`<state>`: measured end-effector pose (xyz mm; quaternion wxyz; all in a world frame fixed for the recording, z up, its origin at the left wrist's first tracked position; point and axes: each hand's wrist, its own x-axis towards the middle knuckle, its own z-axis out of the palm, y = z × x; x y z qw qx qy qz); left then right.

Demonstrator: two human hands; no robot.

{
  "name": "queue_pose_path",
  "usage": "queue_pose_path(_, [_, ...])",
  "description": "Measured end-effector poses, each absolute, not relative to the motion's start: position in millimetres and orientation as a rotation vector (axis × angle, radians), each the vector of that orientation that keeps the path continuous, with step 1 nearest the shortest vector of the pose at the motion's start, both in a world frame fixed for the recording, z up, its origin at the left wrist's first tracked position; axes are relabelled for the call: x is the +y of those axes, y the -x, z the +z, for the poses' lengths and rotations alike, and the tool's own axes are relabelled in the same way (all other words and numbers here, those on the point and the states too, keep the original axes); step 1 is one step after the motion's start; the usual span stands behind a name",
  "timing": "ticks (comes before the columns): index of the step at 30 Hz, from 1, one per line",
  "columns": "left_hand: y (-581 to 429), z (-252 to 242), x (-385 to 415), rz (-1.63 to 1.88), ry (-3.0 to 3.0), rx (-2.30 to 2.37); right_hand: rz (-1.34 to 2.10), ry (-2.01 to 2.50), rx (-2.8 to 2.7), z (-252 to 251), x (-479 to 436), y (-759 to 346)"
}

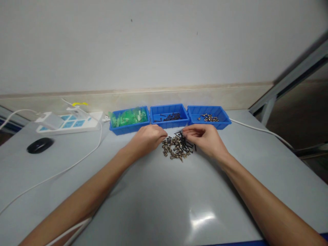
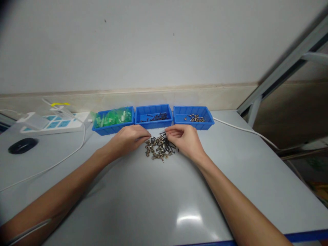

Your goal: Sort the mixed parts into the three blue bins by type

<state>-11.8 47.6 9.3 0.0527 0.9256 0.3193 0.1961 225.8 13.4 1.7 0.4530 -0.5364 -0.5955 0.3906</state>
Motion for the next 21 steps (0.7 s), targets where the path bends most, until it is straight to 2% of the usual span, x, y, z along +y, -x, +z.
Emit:
queue_pose_path(4, [7,18,42,0.741,-2.574,0.945,1.196,1.165,-1.232,7,13,-224])
queue_pose_path(9, [-6,26,32,0.798,-1.992,0.999,1.323,1.037,-1.023,5,10,-215])
queue_pose_path(13, [-12,21,30,0.858,-1.639,0.982,1.360,1.017,-0.983,5,8,-209])
queue_pose_path(21, [-12,23,37,0.897,-1.467,0.947,1.293,1.072,-1.052,11,10,-214])
